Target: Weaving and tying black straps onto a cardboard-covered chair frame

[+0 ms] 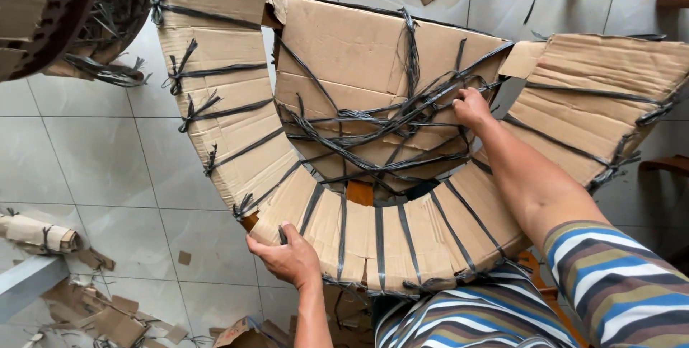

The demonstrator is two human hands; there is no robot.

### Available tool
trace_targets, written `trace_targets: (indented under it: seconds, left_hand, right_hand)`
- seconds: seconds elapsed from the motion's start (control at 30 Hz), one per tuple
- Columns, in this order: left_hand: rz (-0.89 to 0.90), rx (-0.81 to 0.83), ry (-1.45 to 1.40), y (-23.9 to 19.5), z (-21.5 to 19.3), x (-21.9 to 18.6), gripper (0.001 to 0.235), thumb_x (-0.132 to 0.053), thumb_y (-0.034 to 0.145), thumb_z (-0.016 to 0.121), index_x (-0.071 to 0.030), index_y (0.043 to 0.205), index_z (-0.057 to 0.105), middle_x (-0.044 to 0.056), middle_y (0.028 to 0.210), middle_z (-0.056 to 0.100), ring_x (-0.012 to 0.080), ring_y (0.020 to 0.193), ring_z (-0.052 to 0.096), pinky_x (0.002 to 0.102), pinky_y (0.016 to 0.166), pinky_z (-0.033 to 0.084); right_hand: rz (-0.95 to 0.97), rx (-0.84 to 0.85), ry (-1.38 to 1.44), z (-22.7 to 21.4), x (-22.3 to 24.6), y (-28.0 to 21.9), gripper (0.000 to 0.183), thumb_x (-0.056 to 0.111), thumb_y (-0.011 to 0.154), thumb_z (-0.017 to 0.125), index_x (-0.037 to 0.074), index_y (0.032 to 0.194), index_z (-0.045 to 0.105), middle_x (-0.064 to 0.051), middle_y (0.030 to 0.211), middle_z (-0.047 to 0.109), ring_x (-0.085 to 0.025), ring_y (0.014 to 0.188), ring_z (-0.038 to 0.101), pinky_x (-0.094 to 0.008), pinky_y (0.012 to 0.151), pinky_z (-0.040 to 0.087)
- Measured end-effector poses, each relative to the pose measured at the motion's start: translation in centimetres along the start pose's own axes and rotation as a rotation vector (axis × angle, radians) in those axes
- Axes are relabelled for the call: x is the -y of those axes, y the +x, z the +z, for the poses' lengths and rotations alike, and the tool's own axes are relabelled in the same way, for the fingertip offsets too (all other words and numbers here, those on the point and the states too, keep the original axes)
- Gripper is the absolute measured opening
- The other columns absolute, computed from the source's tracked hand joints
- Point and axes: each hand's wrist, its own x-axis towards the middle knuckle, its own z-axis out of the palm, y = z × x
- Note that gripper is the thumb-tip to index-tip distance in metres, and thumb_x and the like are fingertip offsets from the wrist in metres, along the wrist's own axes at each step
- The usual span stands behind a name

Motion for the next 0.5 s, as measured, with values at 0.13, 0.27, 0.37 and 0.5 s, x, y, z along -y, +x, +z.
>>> trace_targets:
  seconds: [0.13,0.27,0.37,0.5]
  left_hand:
    - [0.034,0.019,-0.029,-0.4,-1.0,-1.8,0.075,-0.032,0.083,0.072,-0.006,0.147,0.044,0.03,0.138,0.058,0.0476,0.129,0.056,0.056,0.107,0.043]
    - [0.004,0.105,-0.059,-0.5,-2.0,-3.4,0.079,-0.032,0.089,0.062,0.002,0.154,0.031,0.031,0.143,0.053,0.0496,0.122,0.057,0.057,0.095,0.046]
    - [0.017,0.08,-0.083,-0.4,-1.3,-1.0,0.078,-0.03,0.086,0.065,0.0,0.151,0.035,0.032,0.142,0.054,0.0487,0.125,0.059,0.057,0.103,0.048]
    - [0.189,-0.025,-0.141,0.3,0.6,1.0,0.077,-0.029,0.077,0.07,0.0,0.145,0.046,0.03,0.13,0.062,0.0507,0.116,0.064,0.059,0.096,0.05]
  right_hand:
    - [0.022,-0.071,0.051,0.0,0.8,-0.6,0.045,0.041,0.092,0.059,0.027,0.133,0.069,-0.013,0.144,0.06,-0.036,0.135,0.052,-0.049,0.114,0.042]
    - [-0.083,-0.464,0.244,-3.1,8.9,-7.4,0.032,0.035,0.09,0.053,0.018,0.09,0.081,-0.002,0.086,0.077,-0.024,0.082,0.069,-0.042,0.072,0.05]
    - [-0.266,-0.445,0.416,-6.3,18.7,-19.0,0.024,0.026,0.092,0.062,0.015,0.091,0.083,-0.009,0.083,0.076,-0.024,0.083,0.071,-0.04,0.074,0.052]
    - [-0.733,-0.018,0.457,-8.8,28.0,-35.2,0.016,0.01,0.091,0.064,0.004,0.091,0.079,-0.021,0.087,0.076,-0.035,0.085,0.073,-0.047,0.077,0.056]
